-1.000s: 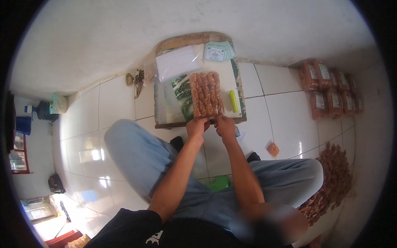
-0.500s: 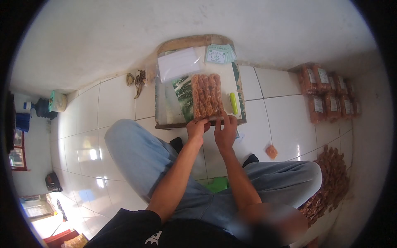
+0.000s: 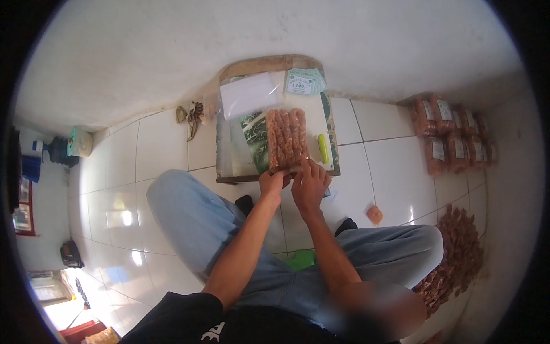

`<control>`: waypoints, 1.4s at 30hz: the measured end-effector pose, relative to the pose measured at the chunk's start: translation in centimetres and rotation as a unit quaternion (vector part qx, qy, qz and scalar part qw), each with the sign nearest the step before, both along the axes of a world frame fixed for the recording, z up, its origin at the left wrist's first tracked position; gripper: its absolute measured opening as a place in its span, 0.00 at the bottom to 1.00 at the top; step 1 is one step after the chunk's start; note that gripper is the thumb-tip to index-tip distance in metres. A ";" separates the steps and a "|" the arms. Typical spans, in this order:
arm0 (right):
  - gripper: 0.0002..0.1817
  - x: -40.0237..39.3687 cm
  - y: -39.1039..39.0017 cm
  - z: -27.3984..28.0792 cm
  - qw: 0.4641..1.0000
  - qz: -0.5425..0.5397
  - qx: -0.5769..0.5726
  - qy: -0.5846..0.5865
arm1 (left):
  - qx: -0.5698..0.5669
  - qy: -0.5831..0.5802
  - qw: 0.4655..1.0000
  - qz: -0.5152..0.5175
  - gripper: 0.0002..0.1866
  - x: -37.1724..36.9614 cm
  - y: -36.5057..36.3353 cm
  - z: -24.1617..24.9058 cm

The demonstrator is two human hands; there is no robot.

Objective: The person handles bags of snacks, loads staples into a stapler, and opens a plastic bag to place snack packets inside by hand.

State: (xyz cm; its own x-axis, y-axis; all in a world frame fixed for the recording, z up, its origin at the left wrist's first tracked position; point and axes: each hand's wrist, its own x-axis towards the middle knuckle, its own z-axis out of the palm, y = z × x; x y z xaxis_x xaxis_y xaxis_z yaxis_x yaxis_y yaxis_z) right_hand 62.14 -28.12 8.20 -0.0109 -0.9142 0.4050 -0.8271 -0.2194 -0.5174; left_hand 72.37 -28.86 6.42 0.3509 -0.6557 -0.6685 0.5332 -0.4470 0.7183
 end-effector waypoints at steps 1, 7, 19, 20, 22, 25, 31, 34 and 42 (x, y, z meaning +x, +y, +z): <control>0.23 -0.1 0.0 0.1 1.000 0.012 0.001 0.020 | 0.002 -0.004 1.000 -0.001 0.11 0.0 0.0 0.1; 0.23 0.0 0.2 0.0 0.999 0.023 -0.002 0.041 | 0.007 -0.005 1.000 0.000 0.11 0.0 0.0 0.1; 0.26 0.3 0.1 0.5 0.991 0.113 0.012 0.064 | -0.031 0.051 0.998 0.033 0.06 0.1 0.0 -0.1; 0.25 0.3 0.1 0.2 0.985 0.150 -0.011 0.088 | -0.031 0.051 0.998 0.033 0.06 0.1 0.0 -0.1; 0.25 0.5 0.1 0.2 0.985 0.151 -0.001 0.081 | -0.016 0.023 0.999 0.037 0.06 0.2 0.0 -0.4; 0.24 0.6 -0.2 0.6 0.984 0.158 0.017 0.075 | -0.003 -0.008 1.000 0.025 0.05 0.4 0.0 -1.1; 0.15 1.2 -1.8 2.1 0.983 0.165 0.062 0.045 | -0.021 0.007 1.000 0.018 0.07 0.5 0.1 -0.9; 0.12 1.4 -2.6 1.8 0.983 0.157 0.074 0.051 | -0.015 -0.012 1.000 -0.024 0.12 0.8 0.2 -1.1; 0.23 -0.5 -4.4 1.9 0.975 0.184 0.127 0.011 | -0.022 0.018 0.999 -0.025 0.12 0.5 0.1 0.1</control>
